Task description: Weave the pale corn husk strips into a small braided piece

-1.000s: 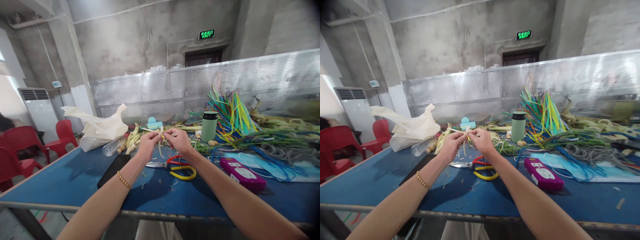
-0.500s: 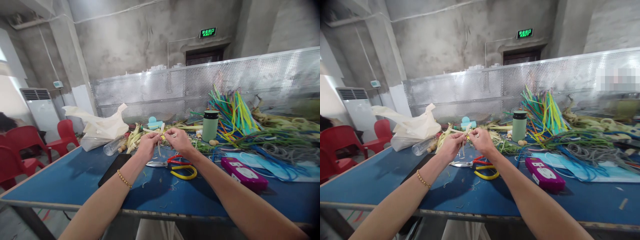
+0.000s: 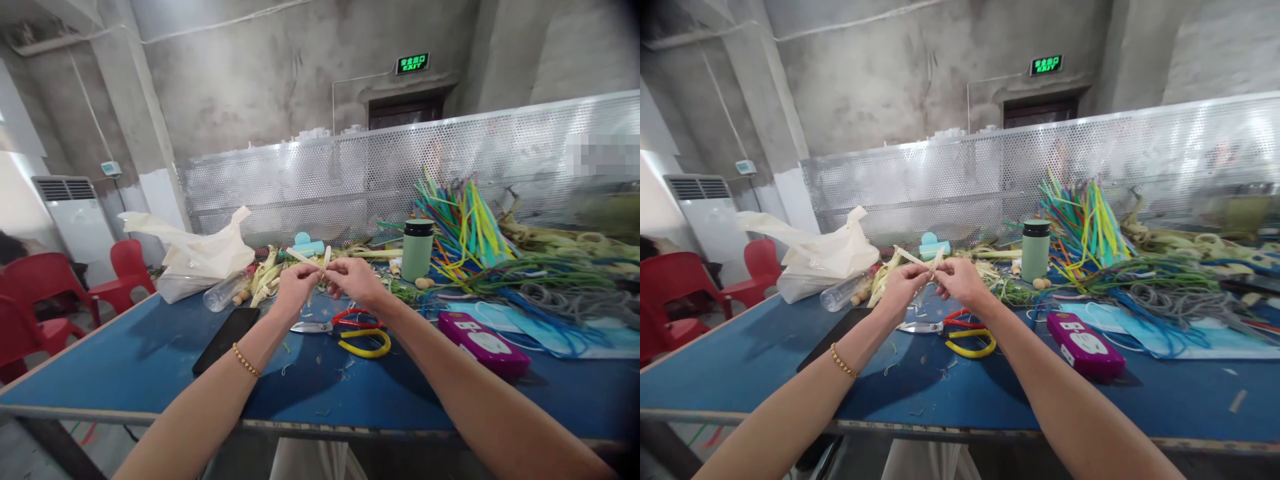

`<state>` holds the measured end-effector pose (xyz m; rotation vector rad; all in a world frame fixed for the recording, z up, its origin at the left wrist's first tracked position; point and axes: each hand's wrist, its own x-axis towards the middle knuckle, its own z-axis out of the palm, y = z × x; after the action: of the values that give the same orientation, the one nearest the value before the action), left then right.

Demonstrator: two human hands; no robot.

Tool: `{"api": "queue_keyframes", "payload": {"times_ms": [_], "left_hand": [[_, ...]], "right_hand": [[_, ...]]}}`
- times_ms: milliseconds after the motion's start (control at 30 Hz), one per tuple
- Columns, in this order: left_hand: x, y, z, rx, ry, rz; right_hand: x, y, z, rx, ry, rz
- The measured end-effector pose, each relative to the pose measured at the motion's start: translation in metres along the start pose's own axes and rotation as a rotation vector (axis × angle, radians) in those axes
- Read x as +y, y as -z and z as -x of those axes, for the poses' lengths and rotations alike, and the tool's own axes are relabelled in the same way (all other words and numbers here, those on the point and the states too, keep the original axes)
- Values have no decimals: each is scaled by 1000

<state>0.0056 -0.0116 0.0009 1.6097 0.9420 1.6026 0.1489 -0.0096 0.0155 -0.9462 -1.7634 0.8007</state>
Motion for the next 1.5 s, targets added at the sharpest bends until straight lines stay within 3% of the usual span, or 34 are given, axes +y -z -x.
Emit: {"api": "queue_keyframes", "payload": {"times_ms": [400,700,1133,1233,1400,1500], "left_hand": [[-9,1,-3,-5,15,-13],[-5,4,-5,-93,14,49],[-1,1,-1,-24,61,168],[-1,1,-2,-25,60,191],[-2,1,-2,-63,84,260],[-2,1,-1,-106,91,225]], "right_hand": [[6,2,-3,10,-43,14],[2,3,-2,49,23,19],[-2,0,-1,130,189,151],[-4,-1,-1,127,159,117],[-5,7,0,61,-5,28],[-4,10,1,61,4,-76]]}}
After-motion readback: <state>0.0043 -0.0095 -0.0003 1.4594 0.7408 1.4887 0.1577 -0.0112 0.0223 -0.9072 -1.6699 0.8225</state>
